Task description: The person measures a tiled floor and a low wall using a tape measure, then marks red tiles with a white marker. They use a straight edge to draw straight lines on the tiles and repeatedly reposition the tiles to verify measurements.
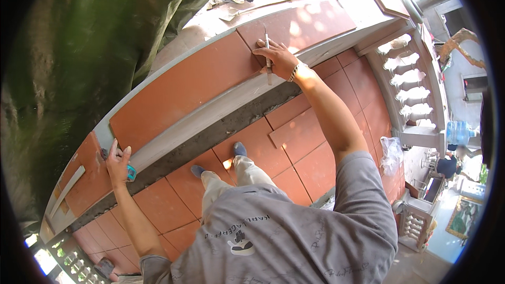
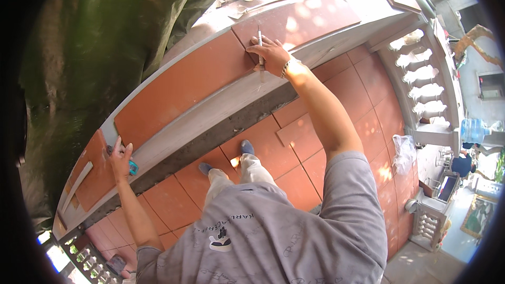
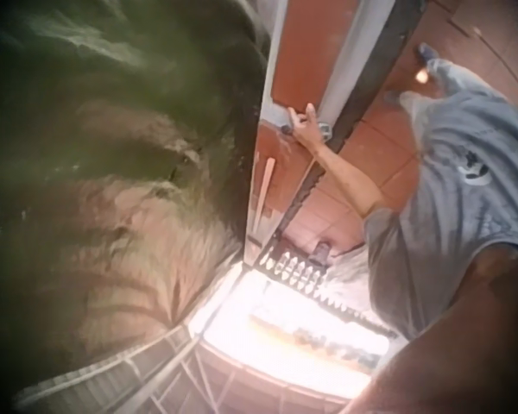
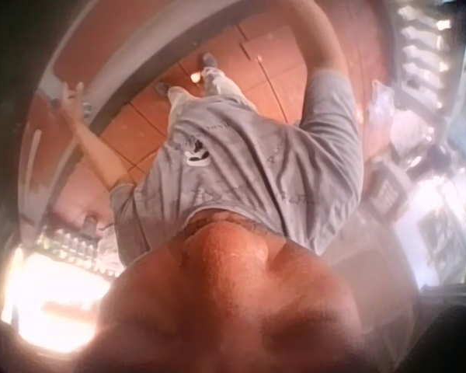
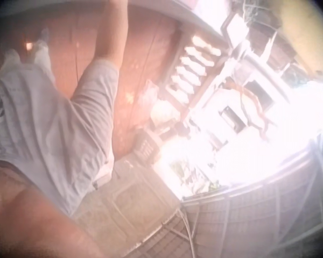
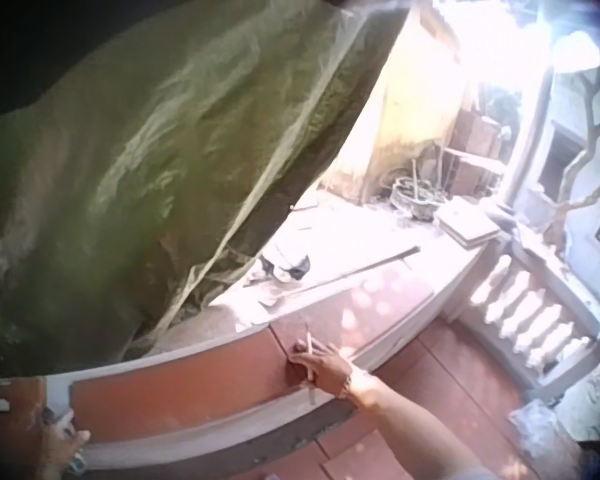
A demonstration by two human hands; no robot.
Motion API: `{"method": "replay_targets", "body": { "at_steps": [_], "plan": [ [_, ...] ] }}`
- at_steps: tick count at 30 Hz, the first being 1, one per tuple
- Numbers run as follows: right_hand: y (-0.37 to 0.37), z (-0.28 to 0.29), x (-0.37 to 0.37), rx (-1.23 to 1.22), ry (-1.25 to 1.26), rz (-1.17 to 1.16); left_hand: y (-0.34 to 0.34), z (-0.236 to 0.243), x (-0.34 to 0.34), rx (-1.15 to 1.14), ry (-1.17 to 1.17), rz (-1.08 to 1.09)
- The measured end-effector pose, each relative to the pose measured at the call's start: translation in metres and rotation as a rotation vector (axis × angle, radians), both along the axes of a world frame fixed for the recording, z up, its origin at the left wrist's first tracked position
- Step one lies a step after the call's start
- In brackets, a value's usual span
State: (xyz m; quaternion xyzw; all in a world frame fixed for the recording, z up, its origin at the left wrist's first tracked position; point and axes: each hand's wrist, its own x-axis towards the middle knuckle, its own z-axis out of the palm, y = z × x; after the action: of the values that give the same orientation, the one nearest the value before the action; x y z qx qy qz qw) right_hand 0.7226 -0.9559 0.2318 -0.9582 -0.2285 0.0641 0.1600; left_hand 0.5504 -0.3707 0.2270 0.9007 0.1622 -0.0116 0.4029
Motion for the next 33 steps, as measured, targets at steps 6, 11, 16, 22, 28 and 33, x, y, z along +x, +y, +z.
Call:
{"method": "replay_targets", "body": {
  "at_steps": [6,11,16,22,28,33],
  "plan": [
    [0.0,0.002,-0.001,0.03,0.041,-0.019,-0.001,-0.004,-0.002,-0.065,-0.034,0.07],
    [0.001,0.004,-0.002,0.056,0.055,-0.031,-0.004,-0.004,-0.003,-0.057,-0.093,0.082],
    [0.0,0.004,-0.002,0.049,0.064,-0.043,-0.009,0.002,-0.004,-0.032,-0.116,0.1],
    [0.001,0.003,-0.002,0.044,0.043,-0.037,-0.012,0.004,-0.003,-0.005,-0.107,0.124],
    [-0.001,0.004,-0.004,0.087,-0.045,0.03,-0.012,0.002,-0.005,-0.065,-0.114,0.15],
    [-0.001,0.002,-0.005,0.132,-0.005,-0.019,-0.014,0.006,-0.009,-0.042,-0.121,0.183]
  ]
}}
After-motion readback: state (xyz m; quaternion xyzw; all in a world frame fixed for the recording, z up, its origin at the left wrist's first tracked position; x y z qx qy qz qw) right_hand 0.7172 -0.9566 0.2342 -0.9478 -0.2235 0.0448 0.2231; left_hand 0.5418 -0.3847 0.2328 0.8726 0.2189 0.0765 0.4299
